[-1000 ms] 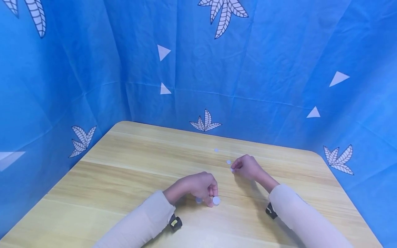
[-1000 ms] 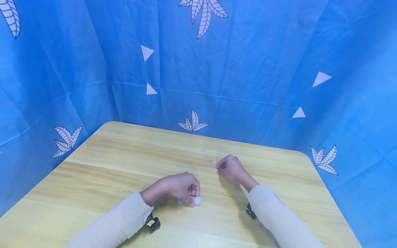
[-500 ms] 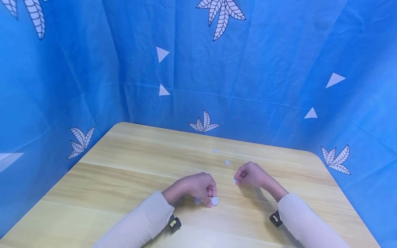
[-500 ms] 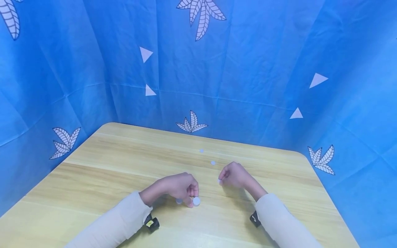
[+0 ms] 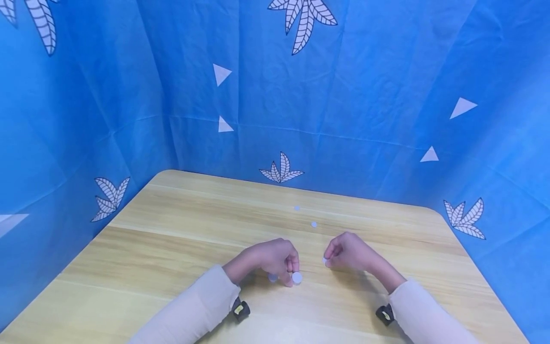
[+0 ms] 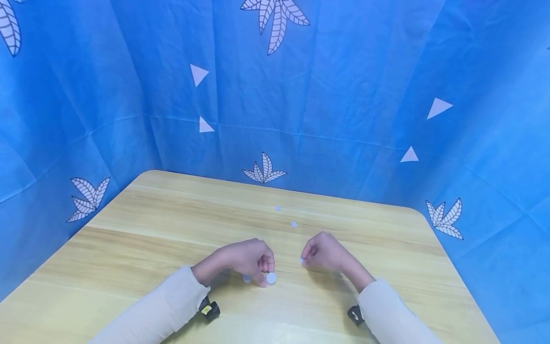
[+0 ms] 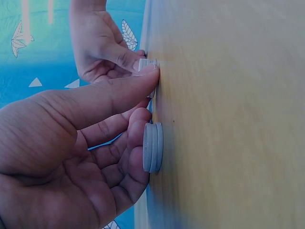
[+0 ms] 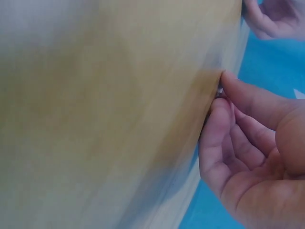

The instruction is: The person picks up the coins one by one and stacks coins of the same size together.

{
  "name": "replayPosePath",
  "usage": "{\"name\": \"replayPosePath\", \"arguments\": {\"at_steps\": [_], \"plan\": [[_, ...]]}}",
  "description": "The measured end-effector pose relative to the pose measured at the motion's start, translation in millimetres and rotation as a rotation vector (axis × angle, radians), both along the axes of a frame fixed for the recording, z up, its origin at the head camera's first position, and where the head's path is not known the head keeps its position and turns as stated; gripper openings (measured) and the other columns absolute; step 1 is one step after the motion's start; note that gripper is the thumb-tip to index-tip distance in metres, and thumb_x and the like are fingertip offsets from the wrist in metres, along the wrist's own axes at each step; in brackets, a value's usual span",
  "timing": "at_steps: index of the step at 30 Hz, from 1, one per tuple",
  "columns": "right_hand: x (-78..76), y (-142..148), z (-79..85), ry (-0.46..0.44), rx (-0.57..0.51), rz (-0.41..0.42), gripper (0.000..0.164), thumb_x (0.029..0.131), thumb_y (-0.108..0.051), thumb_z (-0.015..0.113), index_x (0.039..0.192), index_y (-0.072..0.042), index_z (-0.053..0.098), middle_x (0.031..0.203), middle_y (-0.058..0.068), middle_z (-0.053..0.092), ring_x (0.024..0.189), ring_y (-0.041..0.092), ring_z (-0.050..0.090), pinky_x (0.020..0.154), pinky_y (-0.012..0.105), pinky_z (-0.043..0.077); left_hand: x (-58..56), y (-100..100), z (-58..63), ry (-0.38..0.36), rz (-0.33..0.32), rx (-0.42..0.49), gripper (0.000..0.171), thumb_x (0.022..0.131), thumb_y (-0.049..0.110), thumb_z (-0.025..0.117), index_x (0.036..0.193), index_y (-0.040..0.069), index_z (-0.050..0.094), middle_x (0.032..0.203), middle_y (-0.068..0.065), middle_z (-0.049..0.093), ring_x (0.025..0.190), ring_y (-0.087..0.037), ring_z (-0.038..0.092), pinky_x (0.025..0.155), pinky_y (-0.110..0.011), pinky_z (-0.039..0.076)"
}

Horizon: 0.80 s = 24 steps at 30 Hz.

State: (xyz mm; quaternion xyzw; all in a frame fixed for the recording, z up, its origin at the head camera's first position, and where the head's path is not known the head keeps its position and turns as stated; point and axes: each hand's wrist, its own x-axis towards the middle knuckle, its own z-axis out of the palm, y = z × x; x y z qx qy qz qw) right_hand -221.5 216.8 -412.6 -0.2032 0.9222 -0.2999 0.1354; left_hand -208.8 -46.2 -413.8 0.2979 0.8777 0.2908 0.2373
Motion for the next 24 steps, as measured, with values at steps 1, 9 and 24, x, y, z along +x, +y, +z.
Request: {"name": "replayPosePath", "arguments": {"at_steps": [1,9,24], "plan": [[1.3,-0.1,-0.1,0.0,-0.007,0.007,0.011,0.082,-0.013,0.085,0.085,-0.015,0.075,0.08,-0.007,0.07,0.078,0.013,0.064,0.074,0.034,0.055,0.0,0.1,0.0,-0.001,0.001,0.0,0.023,0.075,0.013,0.092,0.084,0.019,0.071,0.083,0.008,0.065,0.079,-0.006,0.058,0.074,-0.022,0.05],[11.9,1.1,-4.2,-0.024,-0.052,0.064,0.011,0.082,-0.012,0.084,0.087,-0.014,0.075,0.081,-0.007,0.071,0.078,0.014,0.066,0.073,0.03,0.055,1.0,-0.2,1.6,0.0,0.007,0.003,0.023,0.075,0.012,0.092,0.084,0.017,0.071,0.082,0.008,0.065,0.078,-0.006,0.058,0.073,-0.022,0.05],[33.2,-2.6,-1.5,-0.029,-0.089,0.161,0.009,0.085,-0.012,0.082,0.091,-0.015,0.075,0.082,-0.007,0.071,0.076,0.011,0.066,0.071,0.027,0.055,1.7,1.3,3.3,0.005,0.003,-0.002,0.023,0.074,0.01,0.092,0.084,0.016,0.072,0.08,0.007,0.065,0.076,-0.005,0.057,0.072,-0.021,0.05]]}}
